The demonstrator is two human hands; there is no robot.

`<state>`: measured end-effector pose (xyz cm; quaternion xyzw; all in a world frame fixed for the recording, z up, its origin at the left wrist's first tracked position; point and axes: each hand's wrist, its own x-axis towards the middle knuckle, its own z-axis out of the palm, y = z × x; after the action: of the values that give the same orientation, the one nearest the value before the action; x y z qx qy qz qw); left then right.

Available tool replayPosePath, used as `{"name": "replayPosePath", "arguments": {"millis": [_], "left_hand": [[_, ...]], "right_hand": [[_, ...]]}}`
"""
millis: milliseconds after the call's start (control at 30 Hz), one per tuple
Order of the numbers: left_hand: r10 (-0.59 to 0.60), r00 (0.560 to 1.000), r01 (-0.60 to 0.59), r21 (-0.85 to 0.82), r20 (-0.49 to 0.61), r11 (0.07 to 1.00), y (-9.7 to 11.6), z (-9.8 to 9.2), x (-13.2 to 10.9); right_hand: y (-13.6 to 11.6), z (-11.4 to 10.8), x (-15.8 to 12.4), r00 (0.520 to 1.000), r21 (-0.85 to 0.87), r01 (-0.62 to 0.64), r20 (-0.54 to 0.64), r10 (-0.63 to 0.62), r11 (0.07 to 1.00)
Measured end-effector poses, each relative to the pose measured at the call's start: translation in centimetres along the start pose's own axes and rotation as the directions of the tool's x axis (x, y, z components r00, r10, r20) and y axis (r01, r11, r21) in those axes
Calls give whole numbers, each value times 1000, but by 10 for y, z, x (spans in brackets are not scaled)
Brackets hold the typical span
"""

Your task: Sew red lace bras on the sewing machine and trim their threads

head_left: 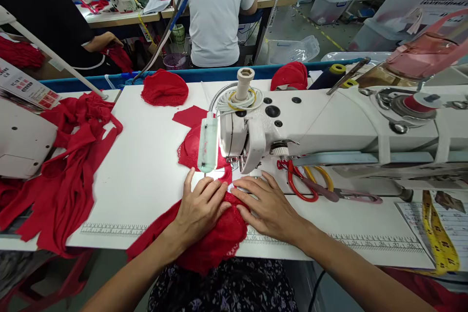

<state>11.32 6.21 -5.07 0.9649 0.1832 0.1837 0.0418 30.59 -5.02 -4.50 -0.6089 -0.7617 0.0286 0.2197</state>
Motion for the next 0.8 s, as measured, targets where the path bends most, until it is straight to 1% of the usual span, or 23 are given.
{"name": "replayPosePath", "arguments": {"millis": [167, 433, 667, 800], "left_hand": [[-12, 999, 11, -20, -30, 1000, 1, -2, 1], [-13, 1000, 13, -57, -6, 998, 0, -4, 2], [-9, 999, 10, -18, 33, 1000, 1, -4, 3], [8, 999, -10, 34, 45, 999, 1, -4, 4]], "right_hand": [[-2, 2, -3, 1000, -19, 1, -19, -2, 1000], [-4, 4, -7, 999, -44, 9, -38, -11, 999], [-4, 3, -6, 999, -14, 2, -38, -2, 1000], [-4, 3, -6, 999, -6, -1, -40, 1, 1000]]}}
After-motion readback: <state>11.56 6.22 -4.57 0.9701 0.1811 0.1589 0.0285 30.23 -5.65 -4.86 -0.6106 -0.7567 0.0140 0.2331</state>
